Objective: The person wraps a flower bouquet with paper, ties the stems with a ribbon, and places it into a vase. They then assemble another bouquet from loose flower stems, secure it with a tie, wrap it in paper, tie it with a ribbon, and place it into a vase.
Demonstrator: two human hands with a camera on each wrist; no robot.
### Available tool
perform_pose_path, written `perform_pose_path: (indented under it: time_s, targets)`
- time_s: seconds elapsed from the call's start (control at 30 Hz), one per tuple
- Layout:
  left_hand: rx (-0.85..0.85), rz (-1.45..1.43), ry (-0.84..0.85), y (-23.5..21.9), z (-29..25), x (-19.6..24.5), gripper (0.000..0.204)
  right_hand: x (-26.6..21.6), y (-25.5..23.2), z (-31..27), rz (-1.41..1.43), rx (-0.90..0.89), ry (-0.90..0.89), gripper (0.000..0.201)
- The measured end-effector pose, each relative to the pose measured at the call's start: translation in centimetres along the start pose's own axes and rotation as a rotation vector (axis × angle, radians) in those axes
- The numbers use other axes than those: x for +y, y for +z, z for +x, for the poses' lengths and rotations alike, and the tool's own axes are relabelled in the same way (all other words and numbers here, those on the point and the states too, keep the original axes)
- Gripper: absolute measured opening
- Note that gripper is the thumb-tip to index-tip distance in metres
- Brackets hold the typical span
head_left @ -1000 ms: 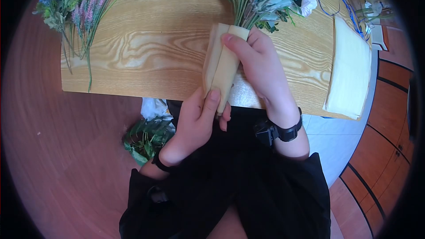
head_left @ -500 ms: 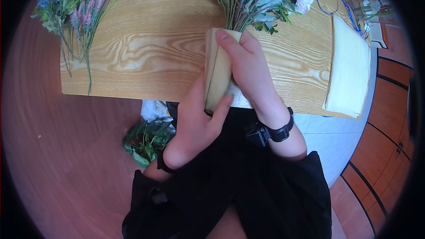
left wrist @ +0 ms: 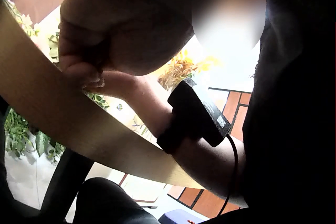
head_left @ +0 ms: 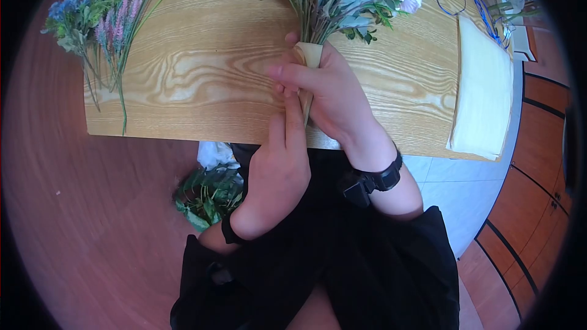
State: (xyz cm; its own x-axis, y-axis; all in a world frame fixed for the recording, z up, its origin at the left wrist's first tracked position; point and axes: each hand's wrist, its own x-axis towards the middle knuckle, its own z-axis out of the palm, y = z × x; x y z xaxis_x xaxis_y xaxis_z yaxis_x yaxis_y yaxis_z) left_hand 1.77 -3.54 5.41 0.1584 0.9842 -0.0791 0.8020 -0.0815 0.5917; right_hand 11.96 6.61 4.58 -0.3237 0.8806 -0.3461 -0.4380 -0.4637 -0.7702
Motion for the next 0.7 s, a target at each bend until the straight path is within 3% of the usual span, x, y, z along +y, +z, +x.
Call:
perform_pose_path:
  time_s: [0.23,0.43,0.53,0.6,0.63,0.67,0.7]
  targets:
    - [-0.064,0.106,-0.073,0.2,-0.4,1.0,0.071,0.5,0.0,0.0,0.362,0.028,0.058,0.031]
    - [0.062,0.321,0.182,-0.2,-1.3,-0.3,0.07,0.2,0.1,-0.1,0.28,0.079,0.064,0.033]
    - [0.025,0.23,0.32,-2.4,-1.4,-0.5,0.053,-0.2,-0.2,-0.1,0.295,0.034,0.07,0.032]
    - [0.182,-0.495,0.018,-2.3,-1.5,-1.5,0.033,-0.2,-0.5,-0.1,0.324,-0.046,0.013,0.032]
    - [0.181,-0.699,-0.168,-1.8,-0.4,-1.2,0.034,-0.1,-0.6,-0.1,0.318,-0.049,0.013,0.032]
    - [0.188,-0.703,-0.165,-1.7,0.7,-1.8,0.034,-0.2,-0.7,-0.1,0.324,-0.063,0.011,0.032]
    - [-0.089,-1.064,-0.262,-1.9,1.6,-2.7,0.037,-0.2,-0.7,-0.1,0.329,-0.077,0.01,0.032]
